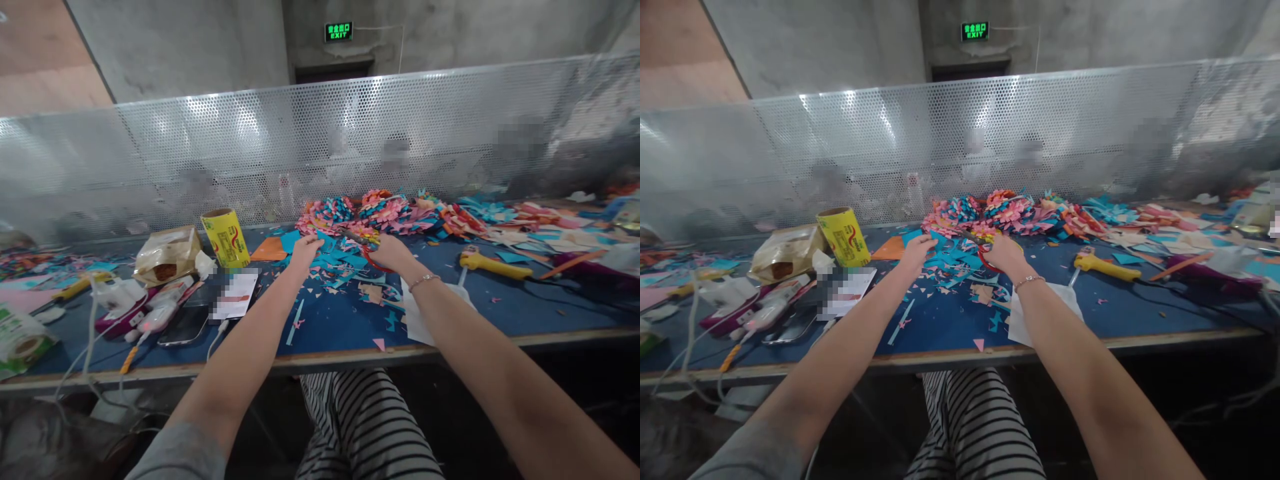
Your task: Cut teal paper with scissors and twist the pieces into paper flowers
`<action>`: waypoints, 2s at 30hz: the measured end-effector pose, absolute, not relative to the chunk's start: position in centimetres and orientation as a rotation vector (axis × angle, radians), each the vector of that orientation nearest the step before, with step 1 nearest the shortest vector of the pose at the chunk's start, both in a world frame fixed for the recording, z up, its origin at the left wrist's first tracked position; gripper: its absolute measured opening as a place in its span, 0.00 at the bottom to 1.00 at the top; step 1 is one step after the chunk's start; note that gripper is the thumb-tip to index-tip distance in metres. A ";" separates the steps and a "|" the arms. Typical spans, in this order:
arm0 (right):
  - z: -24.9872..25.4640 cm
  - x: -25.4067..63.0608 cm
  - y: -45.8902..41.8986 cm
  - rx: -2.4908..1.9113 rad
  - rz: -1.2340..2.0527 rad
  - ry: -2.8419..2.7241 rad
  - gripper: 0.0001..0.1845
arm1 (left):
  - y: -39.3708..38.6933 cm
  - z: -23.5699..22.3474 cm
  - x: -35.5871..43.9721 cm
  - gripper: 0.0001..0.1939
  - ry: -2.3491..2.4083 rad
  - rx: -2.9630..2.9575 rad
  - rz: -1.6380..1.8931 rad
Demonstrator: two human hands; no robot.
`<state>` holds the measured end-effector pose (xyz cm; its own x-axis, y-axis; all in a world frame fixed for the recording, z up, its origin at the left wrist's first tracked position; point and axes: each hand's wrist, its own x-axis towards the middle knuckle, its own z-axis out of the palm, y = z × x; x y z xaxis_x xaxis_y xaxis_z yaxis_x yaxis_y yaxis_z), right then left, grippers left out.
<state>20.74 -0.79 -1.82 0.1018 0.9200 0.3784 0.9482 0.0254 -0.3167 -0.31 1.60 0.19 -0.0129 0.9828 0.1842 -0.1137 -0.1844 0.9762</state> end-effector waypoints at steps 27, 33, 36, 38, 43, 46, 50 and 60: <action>-1.7 17.0 -1.1 -1.036 0.729 -1.686 0.18 | -0.2 0.1 0.6 0.08 0.900 1.522 1.191; -1.7 16.7 -1.3 -1.071 0.623 -1.740 0.18 | -0.5 0.0 0.9 0.12 0.837 1.513 1.127; -1.5 16.6 -1.5 -1.066 0.605 -1.766 0.17 | -0.5 0.0 0.9 0.11 0.822 1.486 1.142; -1.4 16.6 -1.5 -1.053 0.640 -1.752 0.16 | -0.5 0.1 0.9 0.09 0.801 1.428 1.156; -1.2 16.7 -1.4 -1.023 0.776 -1.617 0.13 | -0.4 0.5 0.7 0.05 0.758 1.351 1.141; -1.1 16.7 -1.5 -1.037 0.818 -1.573 0.11 | -0.5 0.6 0.7 0.05 0.755 1.341 1.147; -1.0 16.5 -1.6 -0.972 0.927 -1.516 0.10 | -0.7 0.7 0.7 0.04 0.776 1.342 1.158; -1.3 16.4 -1.8 -1.108 1.026 -1.522 0.16 | -0.6 0.7 0.8 0.05 0.683 1.281 1.151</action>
